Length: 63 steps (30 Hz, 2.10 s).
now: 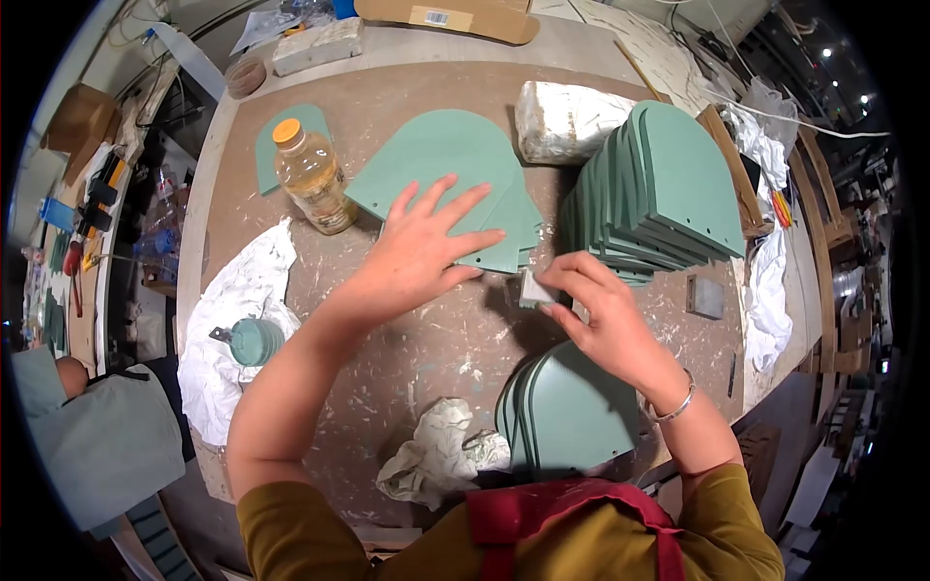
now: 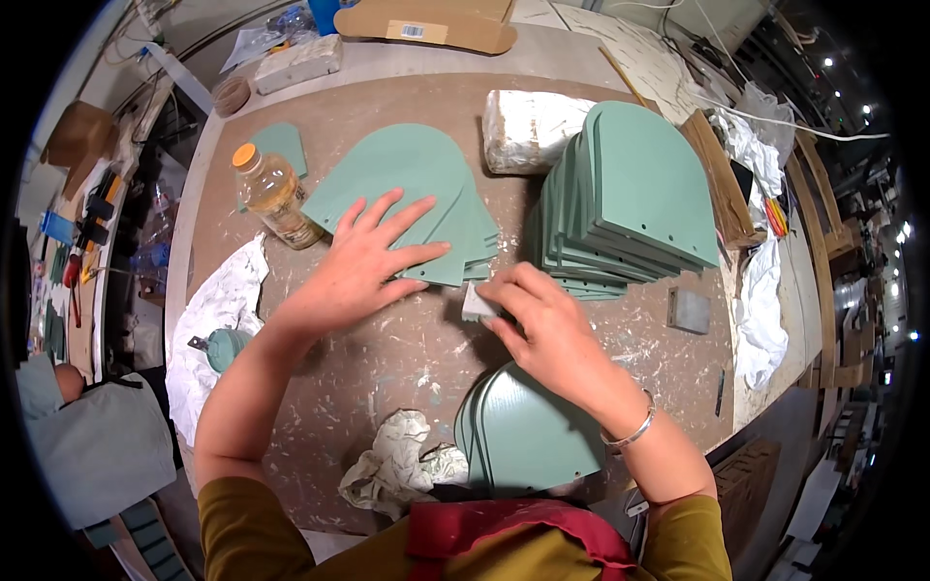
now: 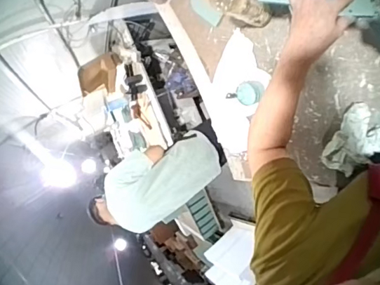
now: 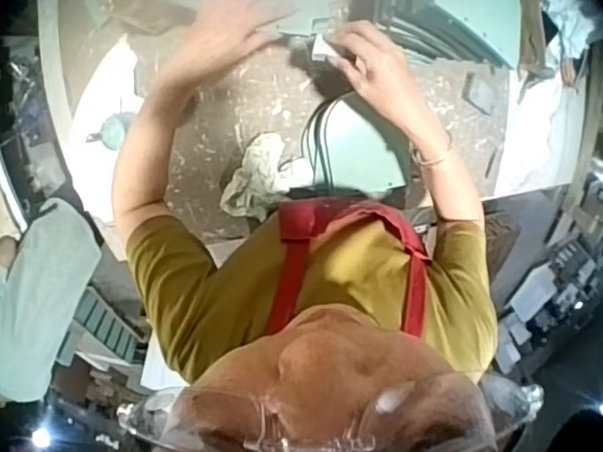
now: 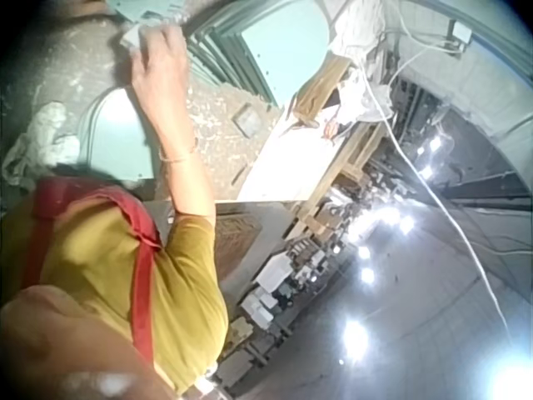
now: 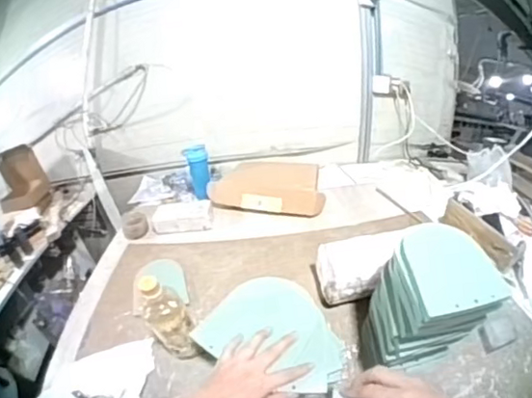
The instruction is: The person uses a cloth to wipe down and clean several green wooden panels, picking them up from a stack, wiping the surfaces, and placing them into a new stack.
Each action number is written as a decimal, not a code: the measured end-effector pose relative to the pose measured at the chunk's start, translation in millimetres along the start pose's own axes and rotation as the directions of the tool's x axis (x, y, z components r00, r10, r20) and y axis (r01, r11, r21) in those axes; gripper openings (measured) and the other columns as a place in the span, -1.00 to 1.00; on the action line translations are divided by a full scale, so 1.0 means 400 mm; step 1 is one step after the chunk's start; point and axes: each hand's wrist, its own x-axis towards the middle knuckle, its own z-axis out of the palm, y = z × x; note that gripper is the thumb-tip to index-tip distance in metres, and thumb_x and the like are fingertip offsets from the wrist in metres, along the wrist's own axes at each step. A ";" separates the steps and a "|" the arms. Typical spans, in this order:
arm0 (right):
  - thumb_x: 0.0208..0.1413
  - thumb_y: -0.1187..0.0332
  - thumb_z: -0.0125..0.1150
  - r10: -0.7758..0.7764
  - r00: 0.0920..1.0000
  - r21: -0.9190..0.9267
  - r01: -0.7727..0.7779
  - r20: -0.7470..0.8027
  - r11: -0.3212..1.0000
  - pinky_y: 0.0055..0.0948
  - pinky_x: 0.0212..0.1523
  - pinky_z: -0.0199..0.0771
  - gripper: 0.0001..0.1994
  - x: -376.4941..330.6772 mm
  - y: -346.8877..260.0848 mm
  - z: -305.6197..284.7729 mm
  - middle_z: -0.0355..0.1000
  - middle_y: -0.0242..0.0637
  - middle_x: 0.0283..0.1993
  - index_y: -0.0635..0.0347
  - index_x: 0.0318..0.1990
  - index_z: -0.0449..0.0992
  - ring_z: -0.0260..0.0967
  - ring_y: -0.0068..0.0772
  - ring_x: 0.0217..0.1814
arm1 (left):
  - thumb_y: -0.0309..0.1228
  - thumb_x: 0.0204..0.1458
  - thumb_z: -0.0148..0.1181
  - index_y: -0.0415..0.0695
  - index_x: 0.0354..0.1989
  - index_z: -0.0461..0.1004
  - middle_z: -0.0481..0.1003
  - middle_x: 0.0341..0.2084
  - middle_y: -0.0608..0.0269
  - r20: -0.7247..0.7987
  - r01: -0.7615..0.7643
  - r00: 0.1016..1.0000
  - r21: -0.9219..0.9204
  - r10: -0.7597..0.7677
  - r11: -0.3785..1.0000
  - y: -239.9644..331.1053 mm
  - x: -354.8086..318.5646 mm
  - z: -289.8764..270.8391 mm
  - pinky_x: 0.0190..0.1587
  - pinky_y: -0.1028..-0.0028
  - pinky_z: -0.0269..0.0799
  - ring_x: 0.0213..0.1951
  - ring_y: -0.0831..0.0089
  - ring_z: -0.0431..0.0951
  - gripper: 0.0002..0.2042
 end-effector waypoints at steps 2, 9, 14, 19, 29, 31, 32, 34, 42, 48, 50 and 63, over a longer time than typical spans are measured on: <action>0.03 0.54 0.33 -0.003 0.985 -0.019 0.000 -0.174 1.000 -0.23 -0.03 0.48 -0.69 0.011 0.002 0.004 0.42 -0.15 -0.05 0.30 -0.03 0.52 0.45 -0.05 -0.01 | -0.20 0.06 0.29 0.23 0.20 0.48 0.11 0.44 0.21 -0.010 -0.010 1.000 -0.003 0.010 1.000 0.002 0.004 0.001 0.39 -0.14 -0.07 0.42 -0.06 0.06 -0.53; 0.05 0.51 0.32 0.031 0.998 -0.075 -0.027 0.055 0.997 -0.24 -0.04 0.50 -0.71 -0.010 -0.019 -0.014 0.43 -0.16 -0.05 0.27 -0.03 0.53 0.46 -0.06 -0.02 | -0.20 0.05 0.30 0.24 0.20 0.49 0.11 0.45 0.23 -0.011 -0.004 1.000 0.001 0.004 1.000 0.000 0.002 0.000 0.39 -0.14 -0.08 0.42 -0.07 0.07 -0.52; 0.05 0.52 0.32 -0.026 0.988 -0.023 0.022 -0.155 0.999 -0.24 -0.05 0.50 -0.69 -0.009 -0.012 -0.003 0.43 -0.16 -0.05 0.28 -0.01 0.51 0.45 -0.04 -0.03 | -0.22 0.03 0.31 0.24 0.21 0.48 0.11 0.45 0.22 -0.022 -0.003 1.000 -0.007 0.003 1.000 0.005 0.002 -0.002 0.39 -0.13 -0.08 0.41 -0.08 0.06 -0.52; 0.03 0.53 0.33 0.027 0.988 0.016 -0.025 -0.152 1.000 -0.23 -0.03 0.48 -0.68 0.017 0.008 0.020 0.42 -0.15 -0.04 0.28 -0.02 0.52 0.44 -0.04 -0.01 | -0.24 0.03 0.30 0.24 0.20 0.49 0.12 0.44 0.22 -0.016 -0.004 1.000 0.005 0.004 1.000 0.002 0.006 -0.001 0.39 -0.12 -0.07 0.41 -0.07 0.07 -0.52; 0.03 0.50 0.34 0.006 0.986 0.000 -0.006 -0.169 1.000 -0.22 0.00 0.48 -0.68 0.020 -0.001 0.013 0.43 -0.15 -0.05 0.30 -0.03 0.53 0.44 -0.04 0.00 | -0.24 0.04 0.30 0.22 0.19 0.50 0.12 0.44 0.22 -0.020 0.002 1.000 -0.018 -0.002 1.000 0.007 0.006 0.003 0.39 -0.13 -0.08 0.42 -0.08 0.06 -0.53; 0.03 0.49 0.34 0.030 0.999 -0.016 -0.030 -0.039 0.999 -0.21 -0.01 0.49 -0.69 0.002 -0.012 -0.003 0.44 -0.15 -0.04 0.29 -0.02 0.54 0.45 -0.02 -0.01 | -0.24 0.04 0.30 0.22 0.19 0.50 0.12 0.44 0.22 -0.021 0.001 1.000 -0.018 -0.001 1.000 0.007 0.005 0.002 0.39 -0.14 -0.09 0.42 -0.08 0.05 -0.53; 0.07 0.49 0.32 0.019 1.000 -0.022 -0.019 0.021 1.000 -0.20 -0.01 0.49 -0.70 -0.011 -0.020 -0.014 0.44 -0.15 -0.04 0.28 -0.02 0.54 0.46 -0.02 -0.01 | -0.23 0.04 0.30 0.22 0.18 0.51 0.12 0.44 0.22 -0.021 0.005 1.000 -0.017 -0.005 1.000 0.008 0.006 -0.001 0.39 -0.14 -0.09 0.42 -0.07 0.05 -0.54; 0.09 0.48 0.31 0.054 0.997 0.032 -0.056 0.051 0.998 -0.21 -0.01 0.49 -0.71 -0.037 -0.044 -0.026 0.44 -0.15 -0.03 0.28 -0.01 0.54 0.46 -0.02 0.00 | -0.23 0.04 0.30 0.22 0.17 0.51 0.12 0.44 0.23 -0.023 0.006 1.000 -0.014 -0.007 1.000 0.008 0.005 -0.004 0.40 -0.14 -0.10 0.42 -0.07 0.06 -0.55; 0.10 0.50 0.32 0.175 0.982 0.321 -0.143 -0.074 0.936 -0.41 -0.01 0.46 -0.67 -0.138 -0.001 -0.043 0.46 -0.21 0.02 0.24 0.05 0.55 0.44 -0.29 0.02 | -0.16 -0.08 0.42 0.10 0.42 0.20 0.06 0.46 0.08 0.011 0.146 0.989 0.005 -0.146 0.989 0.033 -0.006 -0.055 0.44 -0.07 -0.12 0.47 -0.04 -0.01 -0.18; 0.09 0.49 0.34 0.345 0.934 0.471 -0.265 -0.091 0.841 -0.49 -0.03 0.42 -0.67 -0.245 0.036 -0.042 0.46 -0.25 0.05 0.24 0.05 0.57 0.42 -0.40 0.00 | -0.06 -0.01 0.36 0.16 0.40 0.23 0.06 0.44 -0.01 0.001 0.298 0.954 0.078 -0.299 0.951 -0.053 -0.040 -0.061 0.43 -0.09 -0.09 0.45 -0.09 0.00 -0.25; 0.09 0.48 0.35 0.417 0.906 0.531 -0.319 -0.071 0.785 -0.50 -0.03 0.41 -0.66 -0.263 0.040 -0.036 0.46 -0.27 0.05 0.24 0.05 0.57 0.41 -0.43 -0.01 | -0.05 -0.03 0.38 0.17 0.33 0.33 0.14 0.39 -0.04 -0.014 0.284 0.959 0.100 -0.284 0.954 -0.052 -0.032 -0.059 0.43 -0.06 -0.06 0.45 -0.09 0.01 -0.31; 0.09 0.53 0.34 0.520 0.843 0.685 -0.299 -0.136 0.664 -0.58 -0.03 0.41 -0.67 -0.370 0.083 -0.026 0.43 -0.34 0.10 0.28 0.04 0.57 0.38 -0.58 -0.03 | -0.11 -0.14 0.46 0.00 0.21 0.43 0.37 0.15 0.04 -0.102 0.287 0.957 0.226 -0.271 0.931 0.048 0.043 -0.035 0.16 0.09 0.29 0.15 -0.02 0.38 -0.33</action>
